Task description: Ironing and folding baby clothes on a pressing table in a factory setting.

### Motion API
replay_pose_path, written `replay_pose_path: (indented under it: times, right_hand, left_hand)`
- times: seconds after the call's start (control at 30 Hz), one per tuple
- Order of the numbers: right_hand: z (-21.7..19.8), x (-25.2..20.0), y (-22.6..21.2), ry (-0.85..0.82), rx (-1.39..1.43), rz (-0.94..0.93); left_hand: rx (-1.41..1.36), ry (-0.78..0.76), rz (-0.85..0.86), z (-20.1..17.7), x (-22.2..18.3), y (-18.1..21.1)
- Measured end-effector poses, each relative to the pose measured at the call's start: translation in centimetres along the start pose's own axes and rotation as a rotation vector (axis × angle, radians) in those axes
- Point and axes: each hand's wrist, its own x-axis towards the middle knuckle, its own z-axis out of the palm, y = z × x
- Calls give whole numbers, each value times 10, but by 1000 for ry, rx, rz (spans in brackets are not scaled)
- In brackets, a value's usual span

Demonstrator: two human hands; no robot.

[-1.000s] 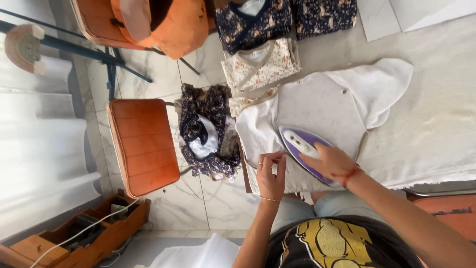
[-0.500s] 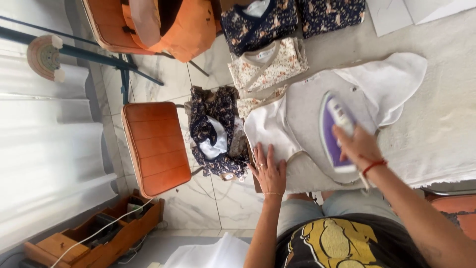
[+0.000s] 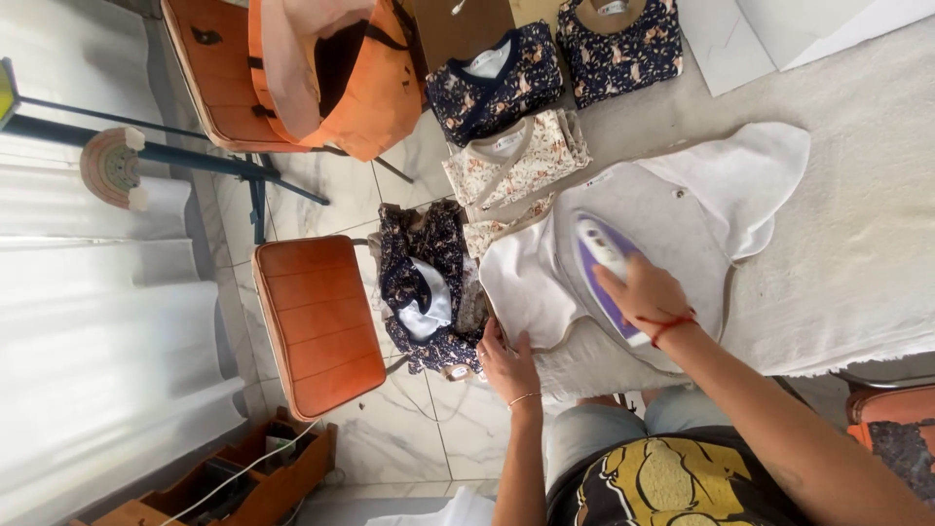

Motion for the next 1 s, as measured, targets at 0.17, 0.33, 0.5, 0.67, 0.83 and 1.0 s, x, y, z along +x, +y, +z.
replay_pose_path:
  times: [0.17, 0.33, 0.5, 0.67, 0.83, 1.0]
  right_hand:
    - [-20, -16, 29, 174, 331, 146]
    - [-38, 19, 19, 237, 434, 56]
    - [-33, 25, -6, 304, 615, 6]
    - [-18, 7, -17, 92, 365, 37]
    - [-17, -1, -19, -54, 178, 8]
    - [-19, 13, -35, -79, 31, -97]
  left_hand:
    - [-106, -45, -21, -9, 8, 3]
    - [-144, -9, -102, 1, 9, 7]
    - [-280, -235, -363, -13, 11, 20]
    - [-637, -286, -469, -27, 17, 31]
    - [-1195, -221, -724, -70, 26, 101]
    - [-1338, -248, -715, -54, 23, 89]
